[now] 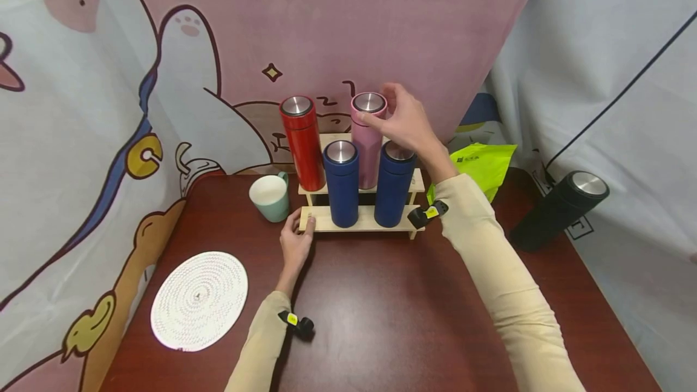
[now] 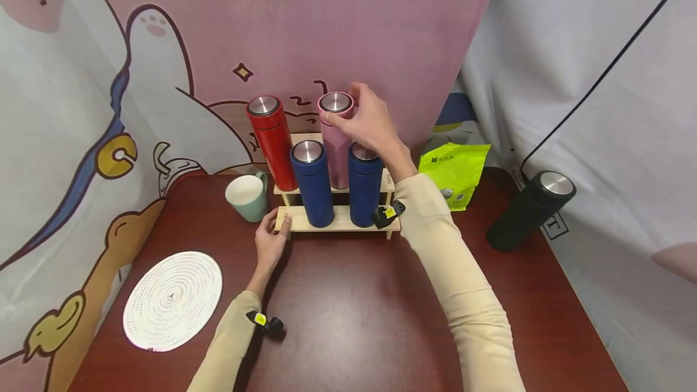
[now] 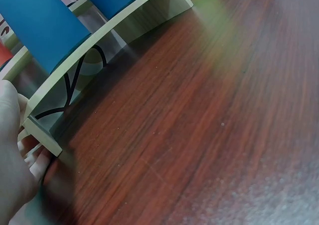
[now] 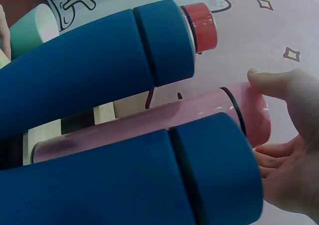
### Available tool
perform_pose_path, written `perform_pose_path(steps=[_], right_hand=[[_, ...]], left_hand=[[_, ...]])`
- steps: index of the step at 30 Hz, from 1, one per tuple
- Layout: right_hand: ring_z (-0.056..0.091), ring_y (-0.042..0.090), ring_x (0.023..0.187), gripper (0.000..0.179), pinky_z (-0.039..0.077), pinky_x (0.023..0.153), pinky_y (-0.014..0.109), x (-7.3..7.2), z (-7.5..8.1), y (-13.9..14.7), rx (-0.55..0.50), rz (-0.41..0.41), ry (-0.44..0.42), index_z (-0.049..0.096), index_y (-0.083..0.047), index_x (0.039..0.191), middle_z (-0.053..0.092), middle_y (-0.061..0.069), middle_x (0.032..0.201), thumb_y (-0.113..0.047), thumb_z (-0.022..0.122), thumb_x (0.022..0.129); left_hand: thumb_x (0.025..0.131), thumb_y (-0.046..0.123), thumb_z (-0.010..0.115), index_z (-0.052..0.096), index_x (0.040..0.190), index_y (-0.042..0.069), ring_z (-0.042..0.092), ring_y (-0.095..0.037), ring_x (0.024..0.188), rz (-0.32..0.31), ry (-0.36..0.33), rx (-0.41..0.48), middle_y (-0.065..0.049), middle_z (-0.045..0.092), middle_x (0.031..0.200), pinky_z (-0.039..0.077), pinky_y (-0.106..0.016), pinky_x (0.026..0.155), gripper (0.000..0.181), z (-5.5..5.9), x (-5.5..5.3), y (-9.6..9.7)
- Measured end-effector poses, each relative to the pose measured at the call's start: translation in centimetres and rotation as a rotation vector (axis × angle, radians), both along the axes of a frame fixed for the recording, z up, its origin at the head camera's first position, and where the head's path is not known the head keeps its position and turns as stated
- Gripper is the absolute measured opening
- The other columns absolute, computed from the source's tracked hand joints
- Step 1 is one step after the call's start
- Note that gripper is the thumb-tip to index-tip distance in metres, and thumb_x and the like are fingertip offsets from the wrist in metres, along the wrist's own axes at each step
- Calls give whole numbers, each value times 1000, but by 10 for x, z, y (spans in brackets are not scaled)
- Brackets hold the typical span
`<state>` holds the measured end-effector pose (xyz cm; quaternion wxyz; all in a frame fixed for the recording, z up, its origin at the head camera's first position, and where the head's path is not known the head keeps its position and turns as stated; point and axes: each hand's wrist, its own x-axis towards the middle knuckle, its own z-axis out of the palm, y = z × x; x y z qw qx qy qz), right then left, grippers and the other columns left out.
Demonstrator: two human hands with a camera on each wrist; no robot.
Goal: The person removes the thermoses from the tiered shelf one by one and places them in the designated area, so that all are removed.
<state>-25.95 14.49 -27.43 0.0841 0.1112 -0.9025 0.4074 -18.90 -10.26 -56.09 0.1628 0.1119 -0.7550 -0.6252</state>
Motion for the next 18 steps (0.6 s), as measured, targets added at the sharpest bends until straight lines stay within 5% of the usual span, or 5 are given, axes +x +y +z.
perform_pose_path(steps=[18], right_hand=[[63,25,109,77,53,94,40,0,-11,16,-67,-65,68,53,-5,142,66,14,130,-47,81,84]], left_hand=[[92,23,75,64,135,12,69,-26,107,2,-10,-23,-17,74,113,54,-32,85,46,-2,-1,-2]])
